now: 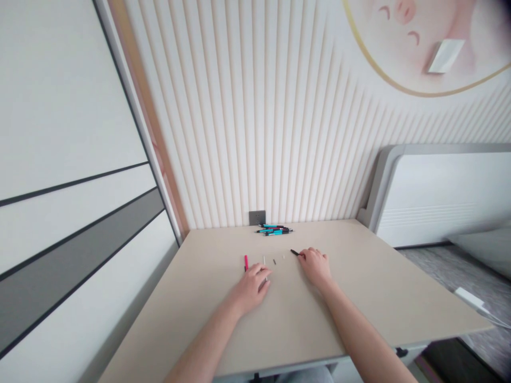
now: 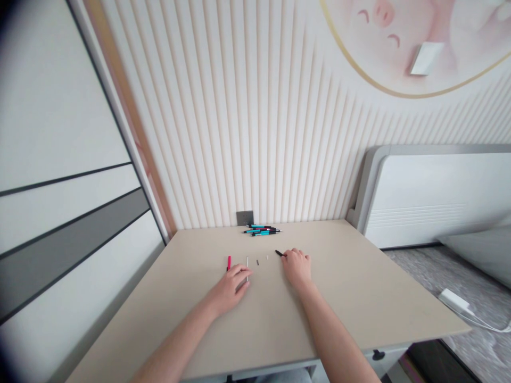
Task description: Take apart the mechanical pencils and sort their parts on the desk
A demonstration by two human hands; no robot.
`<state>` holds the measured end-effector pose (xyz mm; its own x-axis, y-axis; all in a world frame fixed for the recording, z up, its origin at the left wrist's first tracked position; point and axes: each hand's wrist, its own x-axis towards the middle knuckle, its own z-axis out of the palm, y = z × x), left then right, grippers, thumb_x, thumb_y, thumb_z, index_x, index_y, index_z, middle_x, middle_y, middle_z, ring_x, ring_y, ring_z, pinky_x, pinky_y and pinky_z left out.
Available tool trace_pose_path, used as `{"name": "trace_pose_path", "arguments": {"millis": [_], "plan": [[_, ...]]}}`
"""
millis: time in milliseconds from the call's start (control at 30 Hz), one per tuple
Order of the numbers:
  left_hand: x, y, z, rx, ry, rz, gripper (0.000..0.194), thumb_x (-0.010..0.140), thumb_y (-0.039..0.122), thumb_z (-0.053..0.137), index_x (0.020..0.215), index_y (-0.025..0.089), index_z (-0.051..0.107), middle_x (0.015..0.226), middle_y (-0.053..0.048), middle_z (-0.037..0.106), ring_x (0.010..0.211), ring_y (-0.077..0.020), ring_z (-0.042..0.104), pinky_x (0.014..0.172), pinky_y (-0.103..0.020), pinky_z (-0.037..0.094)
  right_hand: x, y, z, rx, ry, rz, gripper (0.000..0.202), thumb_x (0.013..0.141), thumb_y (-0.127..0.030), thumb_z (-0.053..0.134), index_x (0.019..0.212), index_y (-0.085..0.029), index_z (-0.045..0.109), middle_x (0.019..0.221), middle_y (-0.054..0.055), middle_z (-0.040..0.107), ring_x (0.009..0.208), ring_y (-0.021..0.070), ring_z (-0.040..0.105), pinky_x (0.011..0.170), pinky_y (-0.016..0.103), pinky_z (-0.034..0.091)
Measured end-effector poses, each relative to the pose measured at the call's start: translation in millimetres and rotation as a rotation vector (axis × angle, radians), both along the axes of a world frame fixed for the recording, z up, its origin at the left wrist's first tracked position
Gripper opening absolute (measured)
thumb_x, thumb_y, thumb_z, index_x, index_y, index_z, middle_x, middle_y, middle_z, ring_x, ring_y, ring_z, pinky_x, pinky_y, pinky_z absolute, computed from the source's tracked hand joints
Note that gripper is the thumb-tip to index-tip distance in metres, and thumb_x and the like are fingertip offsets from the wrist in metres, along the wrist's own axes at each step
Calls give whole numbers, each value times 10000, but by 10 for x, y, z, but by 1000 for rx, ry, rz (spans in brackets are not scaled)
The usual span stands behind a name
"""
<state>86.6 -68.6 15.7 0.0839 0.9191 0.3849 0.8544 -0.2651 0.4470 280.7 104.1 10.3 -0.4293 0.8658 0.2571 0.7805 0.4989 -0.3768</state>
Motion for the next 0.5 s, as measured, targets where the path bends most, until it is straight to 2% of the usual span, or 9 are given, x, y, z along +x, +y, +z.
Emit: {"name": "trace_pose_path", "arguments": {"millis": [167,300,367,500], "plan": [[-12,21,4,121,12,107,397,904,182,487,1292,257,527,1220,-86,556,1164,-230,539,1032,-435,438,-103,-105,55,33,99,191,275,970,-288,429,1026,-203,684,988,80,701,936,206,614,837,311,418],[-45,59,-27,218,-2,214,491,917,205,493,1398,238,405,1307,-122,497,1233,-251,482,1051,-462,411,-241,-295,44,82,251,580,238,976,-306,459,1039,-226,674,929,64,700,885,193,615,828,310,446],[-63,72,-41,208,0,192,418,930,205,485,1346,234,465,1235,-112,551,1174,-243,521,1015,-453,436,-296,-380,29,109,299,732,247,986,-299,443,1055,-221,667,903,71,692,868,200,605,813,325,447],[-73,78,-24,147,42,127,219,941,188,474,1090,216,632,969,-73,652,934,-217,601,880,-423,494,-326,-437,19,115,285,797,266,1001,-298,408,1069,-223,654,865,65,672,846,196,582,796,322,434]]}}
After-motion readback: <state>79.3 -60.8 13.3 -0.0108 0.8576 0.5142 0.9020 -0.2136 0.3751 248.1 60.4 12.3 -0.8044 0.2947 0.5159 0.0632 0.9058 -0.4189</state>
